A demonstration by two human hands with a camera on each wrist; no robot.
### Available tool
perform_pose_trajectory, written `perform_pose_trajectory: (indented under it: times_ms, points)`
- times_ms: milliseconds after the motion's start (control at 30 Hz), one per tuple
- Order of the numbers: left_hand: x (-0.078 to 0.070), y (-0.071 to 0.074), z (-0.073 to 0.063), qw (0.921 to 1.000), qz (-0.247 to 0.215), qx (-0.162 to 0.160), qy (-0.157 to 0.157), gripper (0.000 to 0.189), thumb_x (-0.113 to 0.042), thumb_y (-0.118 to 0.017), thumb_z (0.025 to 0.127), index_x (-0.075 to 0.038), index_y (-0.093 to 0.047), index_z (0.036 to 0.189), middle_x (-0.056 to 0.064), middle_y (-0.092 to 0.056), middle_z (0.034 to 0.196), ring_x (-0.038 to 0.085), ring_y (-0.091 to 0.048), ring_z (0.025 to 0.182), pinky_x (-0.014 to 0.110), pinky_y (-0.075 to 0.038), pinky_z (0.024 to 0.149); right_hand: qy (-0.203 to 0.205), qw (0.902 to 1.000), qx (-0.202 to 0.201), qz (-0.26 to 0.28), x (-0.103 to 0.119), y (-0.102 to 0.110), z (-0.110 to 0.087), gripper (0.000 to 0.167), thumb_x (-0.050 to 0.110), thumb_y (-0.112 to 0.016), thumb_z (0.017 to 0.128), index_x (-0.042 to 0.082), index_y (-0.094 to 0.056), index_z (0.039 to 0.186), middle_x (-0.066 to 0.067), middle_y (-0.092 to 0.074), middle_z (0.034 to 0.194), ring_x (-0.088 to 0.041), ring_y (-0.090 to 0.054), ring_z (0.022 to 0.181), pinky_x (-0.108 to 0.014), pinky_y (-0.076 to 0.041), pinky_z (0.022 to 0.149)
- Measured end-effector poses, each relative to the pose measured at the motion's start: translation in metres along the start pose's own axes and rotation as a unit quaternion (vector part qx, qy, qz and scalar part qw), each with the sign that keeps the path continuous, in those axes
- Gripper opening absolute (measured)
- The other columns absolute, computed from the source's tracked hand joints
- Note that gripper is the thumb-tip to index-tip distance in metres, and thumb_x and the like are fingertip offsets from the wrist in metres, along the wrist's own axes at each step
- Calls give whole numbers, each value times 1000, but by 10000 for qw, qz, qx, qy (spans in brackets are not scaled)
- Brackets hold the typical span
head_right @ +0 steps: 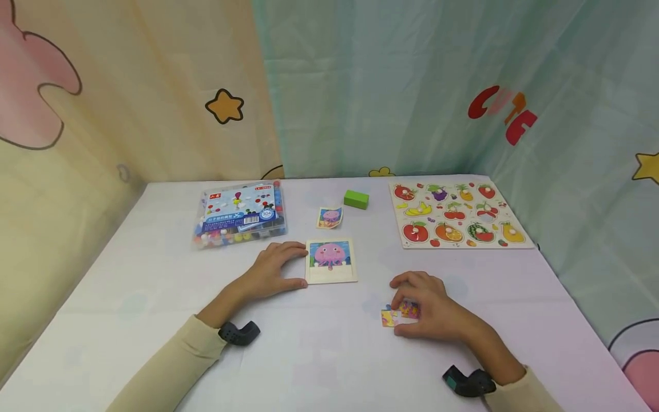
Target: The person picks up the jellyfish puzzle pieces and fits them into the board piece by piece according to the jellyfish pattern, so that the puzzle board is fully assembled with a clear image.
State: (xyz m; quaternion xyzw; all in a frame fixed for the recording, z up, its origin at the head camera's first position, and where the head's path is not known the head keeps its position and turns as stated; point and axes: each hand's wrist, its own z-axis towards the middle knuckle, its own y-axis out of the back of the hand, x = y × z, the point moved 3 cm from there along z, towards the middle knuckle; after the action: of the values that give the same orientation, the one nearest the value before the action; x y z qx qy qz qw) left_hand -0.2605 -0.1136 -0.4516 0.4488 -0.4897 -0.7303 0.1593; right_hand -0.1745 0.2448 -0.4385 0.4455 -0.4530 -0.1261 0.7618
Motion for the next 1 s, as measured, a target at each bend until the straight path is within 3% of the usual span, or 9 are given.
perform_pose_trajectory:
  times_ms: [133, 567, 833, 1000]
  points:
    - [1, 1, 0, 10000, 40, 29, 22, 71, -52, -77, 86, -15, -56, 143, 1, -47, 151, 27, -41, 133, 51, -36, 102, 65, 10000, -49, -30, 2, -1, 1, 38, 27, -93, 71, 40, -63, 91, 7, -57, 127, -17, -44, 119, -54, -25, 92]
    - [1, 0, -2, 10000, 5, 30, 6, 71, -53, -77, 86, -15, -56, 143, 2, -48, 151, 27, -40, 133, 51, -36, 101, -45, 10000, 37, 10, 1, -4, 3, 40, 20, -92, 72, 39, -62, 91, 11, -58, 123, -14, -45, 118, -54, -26, 93]
    - [-1, 3, -2, 10000, 7, 34, 17, 72, -52, -77, 86, -14, -56, 143, 3, -47, 152, 28, -39, 135, 52, -35, 102, 248, 9996, 98, -69, 7, 1, 15, 38, 16, -89, 74, 37, -63, 93, 14, -60, 118, -14, -49, 116, -59, -20, 98]
    - [0, 2, 0, 10000, 13, 77, 25, 73, -54, -76, 86, -16, -55, 144, 2, -46, 153, 27, -38, 136, 50, -35, 103, 360, 9993, 73, -117, 11, 7, 30, 37, 14, -87, 78, 34, -64, 98, 15, -61, 117, -11, -52, 114, -50, -35, 100]
